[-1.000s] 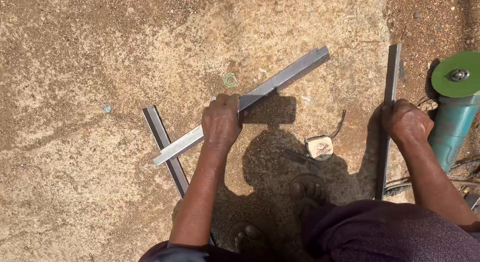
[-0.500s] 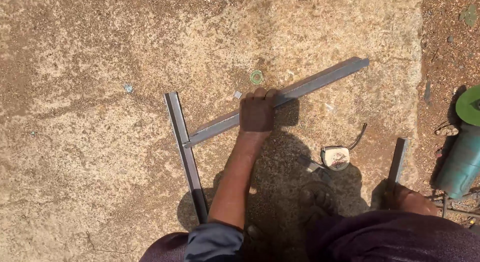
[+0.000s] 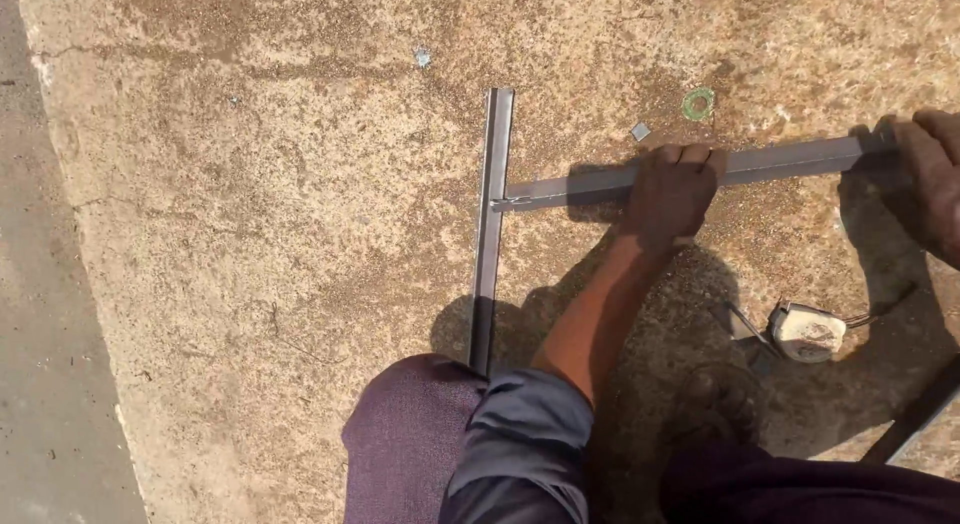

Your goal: Cutting metal angle bars using a hand-held angle grinder.

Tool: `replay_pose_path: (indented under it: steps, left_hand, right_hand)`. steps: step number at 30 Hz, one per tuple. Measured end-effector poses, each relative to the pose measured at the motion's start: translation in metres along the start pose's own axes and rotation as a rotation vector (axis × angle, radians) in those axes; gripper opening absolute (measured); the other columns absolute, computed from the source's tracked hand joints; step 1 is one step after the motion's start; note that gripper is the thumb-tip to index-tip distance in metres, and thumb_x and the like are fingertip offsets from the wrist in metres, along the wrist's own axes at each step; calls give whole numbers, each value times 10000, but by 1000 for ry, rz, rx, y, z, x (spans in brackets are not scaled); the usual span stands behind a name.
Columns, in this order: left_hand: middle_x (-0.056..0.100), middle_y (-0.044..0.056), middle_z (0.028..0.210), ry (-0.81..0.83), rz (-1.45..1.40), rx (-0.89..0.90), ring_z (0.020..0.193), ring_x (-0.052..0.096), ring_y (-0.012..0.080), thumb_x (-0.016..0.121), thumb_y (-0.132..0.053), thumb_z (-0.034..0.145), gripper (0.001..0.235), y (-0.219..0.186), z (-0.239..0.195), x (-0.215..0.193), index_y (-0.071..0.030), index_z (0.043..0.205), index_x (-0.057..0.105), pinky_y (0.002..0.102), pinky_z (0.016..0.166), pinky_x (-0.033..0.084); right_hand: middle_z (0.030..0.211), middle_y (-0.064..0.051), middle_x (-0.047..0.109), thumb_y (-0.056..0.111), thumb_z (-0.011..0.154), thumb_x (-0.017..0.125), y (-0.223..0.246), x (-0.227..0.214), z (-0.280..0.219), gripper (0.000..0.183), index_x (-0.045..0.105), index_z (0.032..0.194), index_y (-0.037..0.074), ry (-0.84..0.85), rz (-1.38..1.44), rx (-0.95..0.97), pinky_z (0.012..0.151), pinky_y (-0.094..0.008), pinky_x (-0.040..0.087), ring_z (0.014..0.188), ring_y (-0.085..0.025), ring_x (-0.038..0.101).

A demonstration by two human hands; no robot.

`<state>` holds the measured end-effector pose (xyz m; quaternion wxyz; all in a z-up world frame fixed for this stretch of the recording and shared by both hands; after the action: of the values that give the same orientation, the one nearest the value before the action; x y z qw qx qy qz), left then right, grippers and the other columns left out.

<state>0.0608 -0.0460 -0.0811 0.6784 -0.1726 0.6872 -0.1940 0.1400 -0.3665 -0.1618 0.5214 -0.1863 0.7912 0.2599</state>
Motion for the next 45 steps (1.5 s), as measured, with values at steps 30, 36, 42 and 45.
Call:
replay_pose_path:
  steps: [30,36,42,45]
  left_hand:
    - [633,148,1131,303,153,-12,1100,624,331,647,-121,834,295,4,21,-2,-66,1123,633,552,907,541]
    - [690,165,966,434,146,47,908,711,307,627,-138,957,176,-3,12,24,-14,1076,664,546,850,565]
    - [719,232,988,365,-114,224,916,727,368,694,-194,837,347,-49,0,6,29,1100,656,507,918,581]
    - [643,373,1175,441,-256,156,970,692,520,677,-286,880,494,-63,-15,28,72,1203,572,577,802,589]
  right_hand:
    - [1141,-265,680,346,847,734,182,-111,1,633,653,1318,-70,-262,-198,-151,905,-471,585,1031,-349,684]
    - [1331,-249,620,349,1154,614,137,-48,-67,499,464,1391,-64,-299,1056,428,1038,-486,561,1242,-371,638]
    - [1414,-243,527,518,988,605,134,-28,-70,607,454,1372,74,-314,1828,767,1106,-462,523,1349,-346,561]
    - [1447,-227,503,591,886,645,120,-15,-74,725,420,1387,119,-402,2015,749,1124,-472,504,1411,-367,509]
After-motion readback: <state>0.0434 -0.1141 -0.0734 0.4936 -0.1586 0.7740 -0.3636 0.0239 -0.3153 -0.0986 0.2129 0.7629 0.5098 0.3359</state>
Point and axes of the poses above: each hand's wrist, its own z-axis towards the middle knuckle, its own x-axis out of the palm, y = z × x, the point moved 9 cm from there along z, towards the middle knuckle
